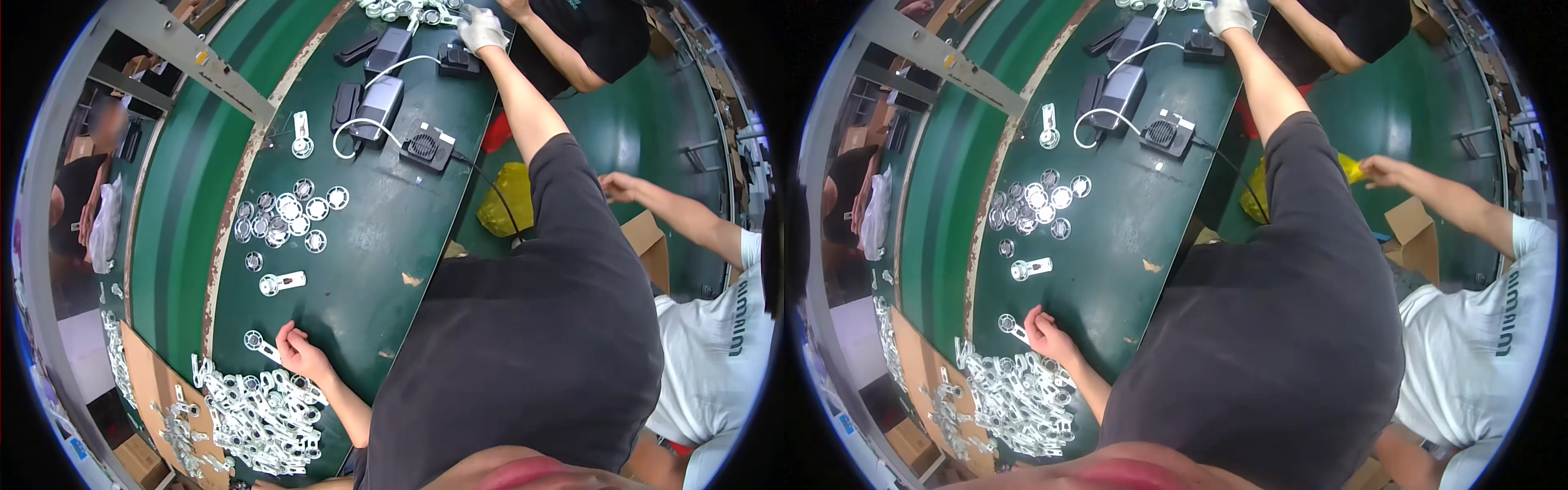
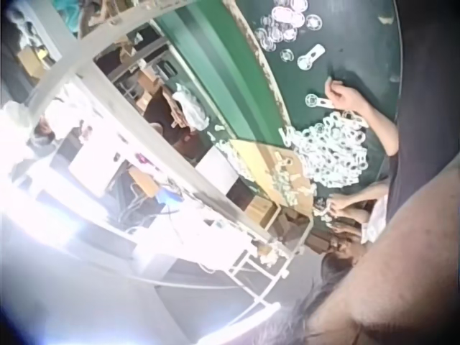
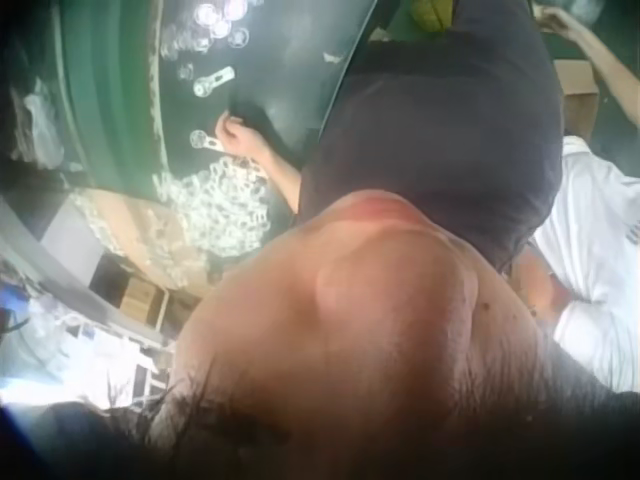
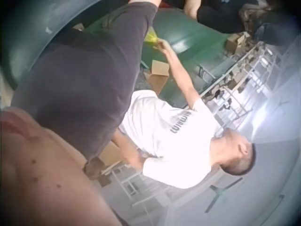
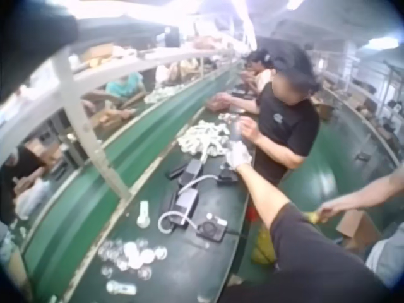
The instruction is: The recorder is assembling small electronic speaker components into plastic housings on a factory assembly line.
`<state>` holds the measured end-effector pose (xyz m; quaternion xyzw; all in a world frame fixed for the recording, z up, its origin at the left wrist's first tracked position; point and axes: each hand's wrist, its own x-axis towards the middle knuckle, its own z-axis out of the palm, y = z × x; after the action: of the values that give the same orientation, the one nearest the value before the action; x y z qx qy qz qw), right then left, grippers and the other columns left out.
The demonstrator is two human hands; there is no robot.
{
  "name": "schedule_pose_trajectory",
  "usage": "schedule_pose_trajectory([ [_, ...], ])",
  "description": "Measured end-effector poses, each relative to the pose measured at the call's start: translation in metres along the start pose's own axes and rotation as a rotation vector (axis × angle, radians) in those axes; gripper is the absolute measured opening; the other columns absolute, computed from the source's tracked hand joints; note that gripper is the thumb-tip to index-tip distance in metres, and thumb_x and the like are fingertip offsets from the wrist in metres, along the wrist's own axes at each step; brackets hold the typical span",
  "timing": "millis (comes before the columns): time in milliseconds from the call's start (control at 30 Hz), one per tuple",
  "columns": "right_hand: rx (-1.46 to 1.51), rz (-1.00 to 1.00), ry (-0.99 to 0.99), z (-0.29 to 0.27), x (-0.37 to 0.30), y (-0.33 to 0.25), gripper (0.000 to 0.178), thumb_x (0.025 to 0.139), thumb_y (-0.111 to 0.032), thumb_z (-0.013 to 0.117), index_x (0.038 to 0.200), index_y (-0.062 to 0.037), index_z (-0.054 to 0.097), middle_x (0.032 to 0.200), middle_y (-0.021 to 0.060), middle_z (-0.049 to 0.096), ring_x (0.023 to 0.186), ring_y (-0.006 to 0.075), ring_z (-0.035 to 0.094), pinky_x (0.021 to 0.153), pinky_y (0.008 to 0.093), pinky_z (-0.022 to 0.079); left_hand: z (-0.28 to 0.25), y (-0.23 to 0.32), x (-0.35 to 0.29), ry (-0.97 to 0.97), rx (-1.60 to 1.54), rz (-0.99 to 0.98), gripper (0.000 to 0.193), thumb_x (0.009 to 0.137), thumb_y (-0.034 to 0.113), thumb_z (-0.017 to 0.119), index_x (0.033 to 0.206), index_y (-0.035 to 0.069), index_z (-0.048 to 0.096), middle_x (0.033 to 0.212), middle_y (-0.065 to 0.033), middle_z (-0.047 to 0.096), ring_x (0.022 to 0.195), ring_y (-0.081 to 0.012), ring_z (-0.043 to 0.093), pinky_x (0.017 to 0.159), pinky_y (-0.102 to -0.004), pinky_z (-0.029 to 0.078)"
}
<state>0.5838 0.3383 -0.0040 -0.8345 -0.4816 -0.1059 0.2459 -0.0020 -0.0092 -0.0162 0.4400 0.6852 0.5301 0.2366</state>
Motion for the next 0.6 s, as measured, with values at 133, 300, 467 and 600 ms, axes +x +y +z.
schedule_pose_trajectory([
  [133, 0.038, -0.091, -0.311, 0.0, 0.01, -0.001, 0.058, 0.083, -0.05, 0.058, 0.134, -0.0236, 0.054, 0.128, 0.0173, 0.058, 0.118, 0.0344, 0.055, 0.103, 0.0428, 0.042, 0.003, 0.004, 0.001, -0.009, 0.043, -0.02, 0.016, 0.093, 0.0, 0.048, 0.096, -0.002, 0.064, 0.067, 0.0, 0.05, 0.061, -0.007, 0.044, 0.057, -0.0203, 0.035],
  [300, -0.079, -0.15, -0.291, 0.021, 0.02, -0.008, 0.049, 0.083, -0.054, 0.057, 0.121, -0.025, 0.064, 0.118, 0.014, 0.065, 0.11, 0.0333, 0.061, 0.097, 0.0429, 0.047, 0.0, 0.0, 0.001, -0.002, 0.037, -0.001, 0.018, 0.092, 0.001, 0.046, 0.095, -0.002, 0.063, 0.067, -0.0015, 0.05, 0.061, -0.0096, 0.044, 0.059, -0.0227, 0.038],
  [467, 0.188, -0.072, -0.326, -0.011, 0.002, -0.019, 0.049, 0.085, -0.054, 0.057, 0.116, -0.0166, 0.067, 0.117, 0.0143, 0.065, 0.111, 0.0325, 0.06, 0.096, 0.0398, 0.046, 0.001, 0.004, 0.006, -0.019, 0.1, -0.02, 0.019, 0.091, 0.003, 0.046, 0.096, -0.002, 0.064, 0.067, -0.0009, 0.048, 0.062, -0.0099, 0.043, 0.059, -0.0231, 0.035],
  [600, 0.457, -0.014, -0.116, 0.011, 0.003, 0.0, 0.043, 0.091, -0.042, 0.053, 0.113, -0.0074, 0.066, 0.102, 0.0131, 0.07, 0.089, 0.026, 0.067, 0.083, 0.0351, 0.051, -0.001, 0.001, 0.009, -0.022, 0.101, 0.009, 0.018, 0.092, 0.005, 0.046, 0.096, -0.002, 0.063, 0.067, -0.0006, 0.047, 0.062, -0.01, 0.041, 0.058, -0.0235, 0.035],
])
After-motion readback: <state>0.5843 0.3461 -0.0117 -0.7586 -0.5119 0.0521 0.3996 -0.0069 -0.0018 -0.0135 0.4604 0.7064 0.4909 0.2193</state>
